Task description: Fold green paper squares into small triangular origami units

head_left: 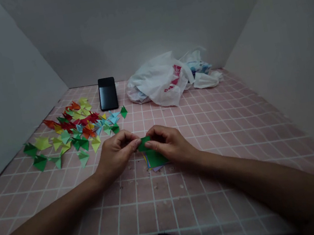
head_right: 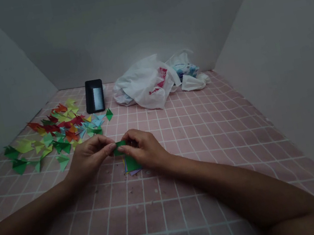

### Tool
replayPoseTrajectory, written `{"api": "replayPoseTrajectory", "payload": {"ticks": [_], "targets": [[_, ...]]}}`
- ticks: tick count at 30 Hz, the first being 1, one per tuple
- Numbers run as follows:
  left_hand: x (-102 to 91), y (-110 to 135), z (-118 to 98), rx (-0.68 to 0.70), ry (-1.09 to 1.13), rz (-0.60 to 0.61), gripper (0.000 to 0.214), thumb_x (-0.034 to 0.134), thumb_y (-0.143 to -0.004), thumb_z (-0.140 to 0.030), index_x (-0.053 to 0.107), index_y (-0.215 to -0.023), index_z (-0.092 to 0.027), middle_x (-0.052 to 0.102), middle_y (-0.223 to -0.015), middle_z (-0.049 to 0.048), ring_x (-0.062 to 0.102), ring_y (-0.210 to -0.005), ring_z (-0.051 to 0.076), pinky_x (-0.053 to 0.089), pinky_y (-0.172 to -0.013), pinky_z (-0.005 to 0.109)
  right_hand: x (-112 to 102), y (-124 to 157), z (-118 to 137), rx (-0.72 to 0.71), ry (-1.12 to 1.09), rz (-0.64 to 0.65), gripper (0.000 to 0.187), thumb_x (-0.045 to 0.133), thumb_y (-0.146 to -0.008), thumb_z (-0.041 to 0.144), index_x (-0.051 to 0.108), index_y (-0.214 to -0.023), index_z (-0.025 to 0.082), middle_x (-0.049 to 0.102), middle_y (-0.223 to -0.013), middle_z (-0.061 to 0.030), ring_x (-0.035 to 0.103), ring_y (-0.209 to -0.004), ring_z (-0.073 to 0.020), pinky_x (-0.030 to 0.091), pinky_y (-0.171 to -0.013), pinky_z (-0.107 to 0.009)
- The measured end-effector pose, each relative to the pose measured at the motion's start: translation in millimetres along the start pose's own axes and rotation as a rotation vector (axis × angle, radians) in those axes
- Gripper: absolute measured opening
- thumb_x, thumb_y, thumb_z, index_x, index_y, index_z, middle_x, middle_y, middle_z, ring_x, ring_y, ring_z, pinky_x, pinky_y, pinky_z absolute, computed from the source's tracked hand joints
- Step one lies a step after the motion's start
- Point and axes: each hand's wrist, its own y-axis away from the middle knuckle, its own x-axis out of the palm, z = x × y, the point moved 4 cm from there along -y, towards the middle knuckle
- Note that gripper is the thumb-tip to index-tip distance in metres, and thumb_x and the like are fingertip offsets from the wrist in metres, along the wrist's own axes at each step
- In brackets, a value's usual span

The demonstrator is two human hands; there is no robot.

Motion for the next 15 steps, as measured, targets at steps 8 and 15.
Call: {"api": "replayPoseTrajectory", "payload": {"ticks": [8,15], "targets": [[3.5,3.2,-5.3,0.046,-0.08,0.053,0.018,0.065,-0.087,-0.027,0.063,-0.071,-0.018,0.062,-0.063,-0.0015,0.058,-0.059,0.012,0.046,-0.056,0.023,-3.1,0.5,0.8,-0.055,0.068,-0.059,0.016,0.06,-0.088,0.025,0.055,-0.073,0.021,0.054,-0.071,0.0009,0.05,-0.07,-0.0148,0.035,-0.062,-0.028],[6.8,5.7,-3.1,0.03,-0.066,0.068,0.02,0.065,-0.088,-0.028,0.061,-0.071,-0.018,0.058,-0.062,-0.0029,0.053,-0.057,0.011,0.042,-0.053,0.022,1.6,1.6,-3.7,0.022,-0.05,0.001,0.017,0.064,-0.086,0.03,0.057,-0.074,0.02,0.053,-0.071,0.0017,0.046,-0.067,-0.0132,0.035,-0.06,-0.027]]}}
